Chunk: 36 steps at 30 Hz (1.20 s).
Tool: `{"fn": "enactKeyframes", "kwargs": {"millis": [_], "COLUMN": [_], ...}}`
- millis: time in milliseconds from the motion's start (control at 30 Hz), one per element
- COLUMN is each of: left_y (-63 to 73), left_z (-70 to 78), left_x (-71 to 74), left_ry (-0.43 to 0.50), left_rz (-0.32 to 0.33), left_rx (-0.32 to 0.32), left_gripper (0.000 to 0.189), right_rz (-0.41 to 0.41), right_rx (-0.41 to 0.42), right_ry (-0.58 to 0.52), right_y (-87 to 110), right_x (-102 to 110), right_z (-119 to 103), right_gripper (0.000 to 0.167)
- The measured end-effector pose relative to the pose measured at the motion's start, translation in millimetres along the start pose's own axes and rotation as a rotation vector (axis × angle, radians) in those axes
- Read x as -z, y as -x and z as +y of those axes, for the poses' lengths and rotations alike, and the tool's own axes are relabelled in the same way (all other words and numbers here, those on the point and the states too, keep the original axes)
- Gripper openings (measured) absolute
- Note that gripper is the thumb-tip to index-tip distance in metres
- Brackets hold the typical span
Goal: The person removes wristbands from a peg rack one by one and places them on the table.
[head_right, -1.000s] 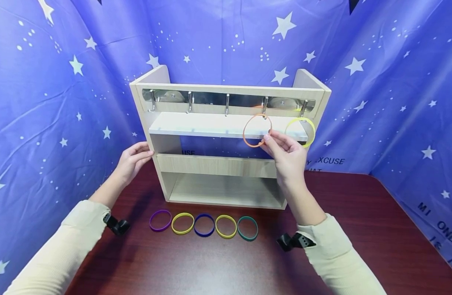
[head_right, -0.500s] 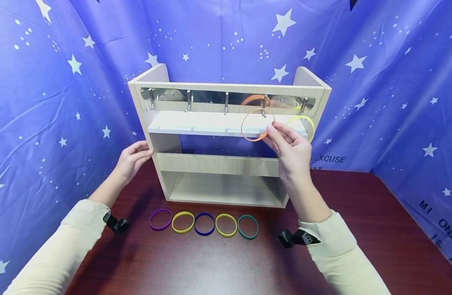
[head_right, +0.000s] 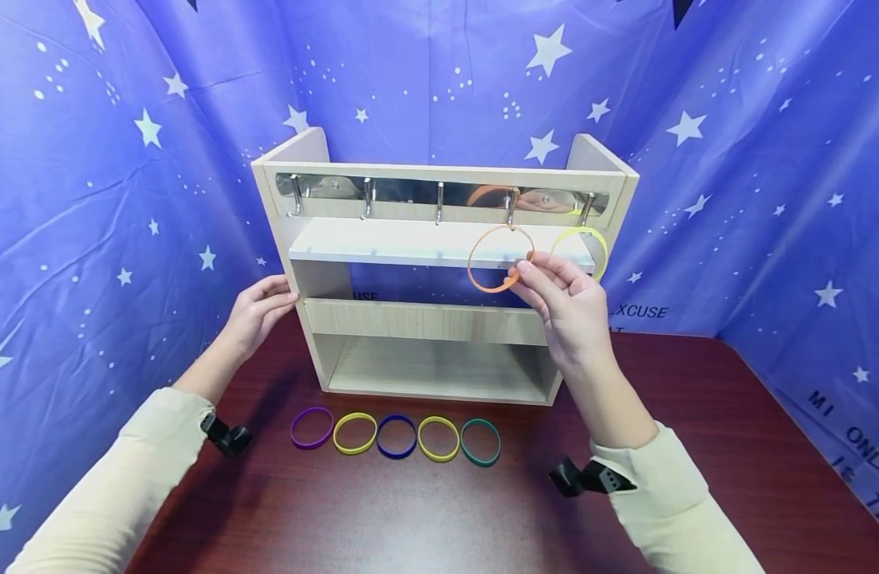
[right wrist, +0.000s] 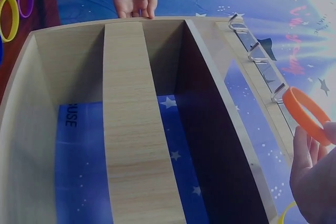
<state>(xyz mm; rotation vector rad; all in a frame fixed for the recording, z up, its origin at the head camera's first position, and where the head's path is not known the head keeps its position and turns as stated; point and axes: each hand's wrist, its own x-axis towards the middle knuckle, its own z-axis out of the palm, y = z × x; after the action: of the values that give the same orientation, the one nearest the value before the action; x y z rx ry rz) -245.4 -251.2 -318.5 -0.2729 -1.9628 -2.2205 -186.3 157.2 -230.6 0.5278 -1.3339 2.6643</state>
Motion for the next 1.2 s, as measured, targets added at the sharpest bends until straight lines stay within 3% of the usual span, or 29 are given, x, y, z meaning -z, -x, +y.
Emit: {"fn": "enactKeyframes", "kwargs": {"millis": [200,667,833,1200], "left_y": [0.0,0.2,-0.4,-0.7], "left_z": [0.9,-1.1,-1.4,-2.1], "left_x": [-0.7,0.1,0.5,1.1], "left_ry": [0.004,0.010,0.011,0.005], "left_rz": [-0.003,-0.003,-0.005,-0.006], "left_rx": [0.006,0.001,0.000,-0.003], "left_gripper": [0.026,0.027,0.027,0.027], "right_rz": [-0.015,-0.092,-0.111,-0.094], "right_rx": [-0.042,-0.226,-0.289,-0.399], "right_ry": [0.028,0.049,0.103,0.116], "right_y": [9.0,15.2,18.0,23.3], "right_x": [7.6,28.8,37.5,56.5], "right_z": [3.1,19.2,30.0,40.6], "right_gripper": [0.021,0.025,0.025,0.025]}}
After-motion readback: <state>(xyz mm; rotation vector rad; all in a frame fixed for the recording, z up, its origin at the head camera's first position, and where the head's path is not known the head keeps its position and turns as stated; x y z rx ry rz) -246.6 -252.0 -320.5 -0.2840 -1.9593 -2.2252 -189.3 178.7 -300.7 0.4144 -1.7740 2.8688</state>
